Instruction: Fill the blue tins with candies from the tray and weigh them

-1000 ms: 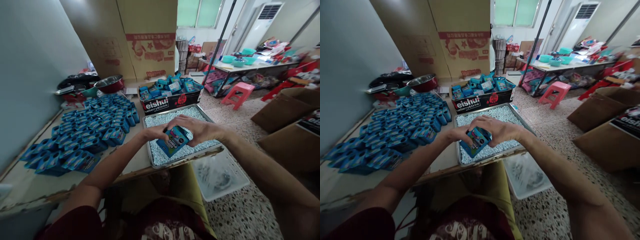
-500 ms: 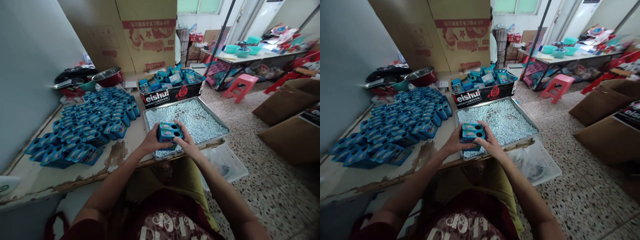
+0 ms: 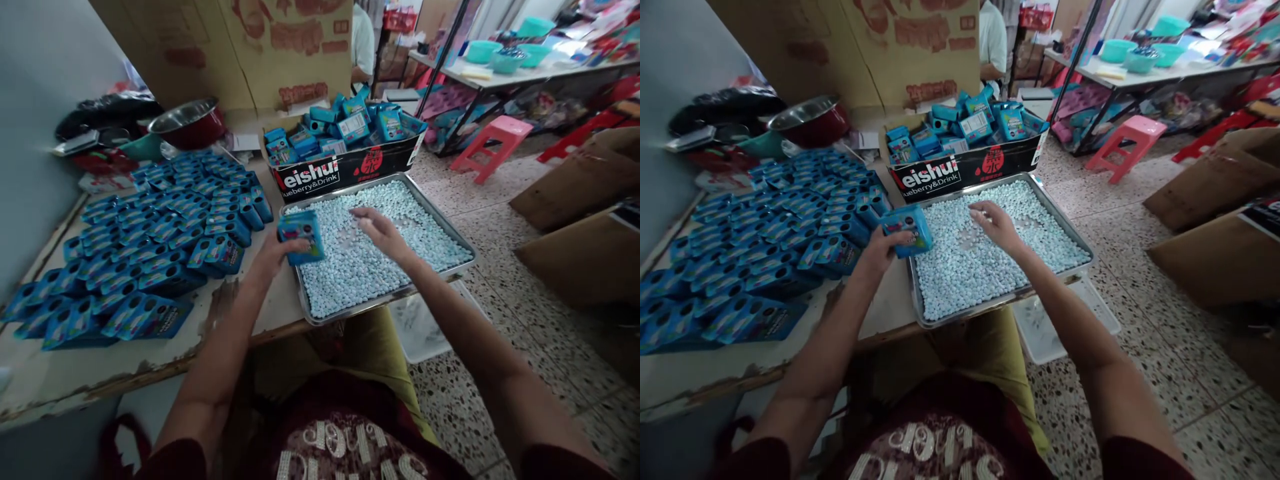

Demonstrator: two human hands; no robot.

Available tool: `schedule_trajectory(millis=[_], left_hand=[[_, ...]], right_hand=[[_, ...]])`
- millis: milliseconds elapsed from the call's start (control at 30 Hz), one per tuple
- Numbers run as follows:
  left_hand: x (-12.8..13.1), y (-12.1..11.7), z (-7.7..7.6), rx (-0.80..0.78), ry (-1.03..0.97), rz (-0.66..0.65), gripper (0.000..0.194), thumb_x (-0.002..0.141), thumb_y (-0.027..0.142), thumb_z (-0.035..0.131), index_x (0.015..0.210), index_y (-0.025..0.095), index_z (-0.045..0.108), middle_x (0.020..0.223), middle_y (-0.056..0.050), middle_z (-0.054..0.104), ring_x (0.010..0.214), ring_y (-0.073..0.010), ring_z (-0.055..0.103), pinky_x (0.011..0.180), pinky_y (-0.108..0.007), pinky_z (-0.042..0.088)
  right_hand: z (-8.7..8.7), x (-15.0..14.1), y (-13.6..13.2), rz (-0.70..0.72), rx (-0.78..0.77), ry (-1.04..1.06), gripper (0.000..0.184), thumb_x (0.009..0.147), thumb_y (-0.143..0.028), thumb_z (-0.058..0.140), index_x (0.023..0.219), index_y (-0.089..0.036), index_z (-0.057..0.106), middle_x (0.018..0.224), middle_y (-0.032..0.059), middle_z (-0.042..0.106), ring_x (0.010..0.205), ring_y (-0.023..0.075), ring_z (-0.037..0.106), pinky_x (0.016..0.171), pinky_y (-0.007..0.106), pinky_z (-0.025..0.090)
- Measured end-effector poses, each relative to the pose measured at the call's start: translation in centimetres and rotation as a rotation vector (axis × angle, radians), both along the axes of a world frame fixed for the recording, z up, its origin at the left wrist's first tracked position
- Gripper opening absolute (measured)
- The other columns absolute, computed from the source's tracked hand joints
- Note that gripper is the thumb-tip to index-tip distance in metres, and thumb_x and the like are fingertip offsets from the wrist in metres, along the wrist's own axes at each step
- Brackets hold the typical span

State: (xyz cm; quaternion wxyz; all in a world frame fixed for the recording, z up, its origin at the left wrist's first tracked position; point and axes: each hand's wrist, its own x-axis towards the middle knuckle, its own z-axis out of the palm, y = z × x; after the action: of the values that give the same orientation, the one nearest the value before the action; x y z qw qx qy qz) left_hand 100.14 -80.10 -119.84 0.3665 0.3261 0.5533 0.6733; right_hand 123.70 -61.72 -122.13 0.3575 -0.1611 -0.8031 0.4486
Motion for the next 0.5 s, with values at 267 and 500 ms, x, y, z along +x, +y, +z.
schedule_trajectory(millis=[267,500], left_hand=[[-3.7,5.1,-1.1,0.018,-0.232,0.226,0.051,0.047,0.028,0.099,0.089,0.019,0.073,0.089,-0.002,0.078,0.077,-0.0197,0.073,0.075,-0.032,0.065],[-1.2,5.7,-1.8,-0.112,-0.132,0.128,0.067,0.052,0.030,0.103,0.112,0.020,0.075,0.105,-0.005,0.081,0.086,-0.0238,0.077,0.078,-0.036,0.067]], right_hand=[[-0.7,-10.4,7.5,0.125,0.575,-0.493,0.041,0.114,-0.046,0.049,0.129,-0.022,0.079,0.133,0.0144,0.075,0.124,0.0339,0.064,0.112,0.053,0.048],[-5.7,-10.3,7.4,0.156,0.513,-0.502,0.035,0.109,-0.048,0.059,0.121,-0.023,0.080,0.129,0.0116,0.077,0.120,0.0322,0.063,0.108,0.050,0.046]])
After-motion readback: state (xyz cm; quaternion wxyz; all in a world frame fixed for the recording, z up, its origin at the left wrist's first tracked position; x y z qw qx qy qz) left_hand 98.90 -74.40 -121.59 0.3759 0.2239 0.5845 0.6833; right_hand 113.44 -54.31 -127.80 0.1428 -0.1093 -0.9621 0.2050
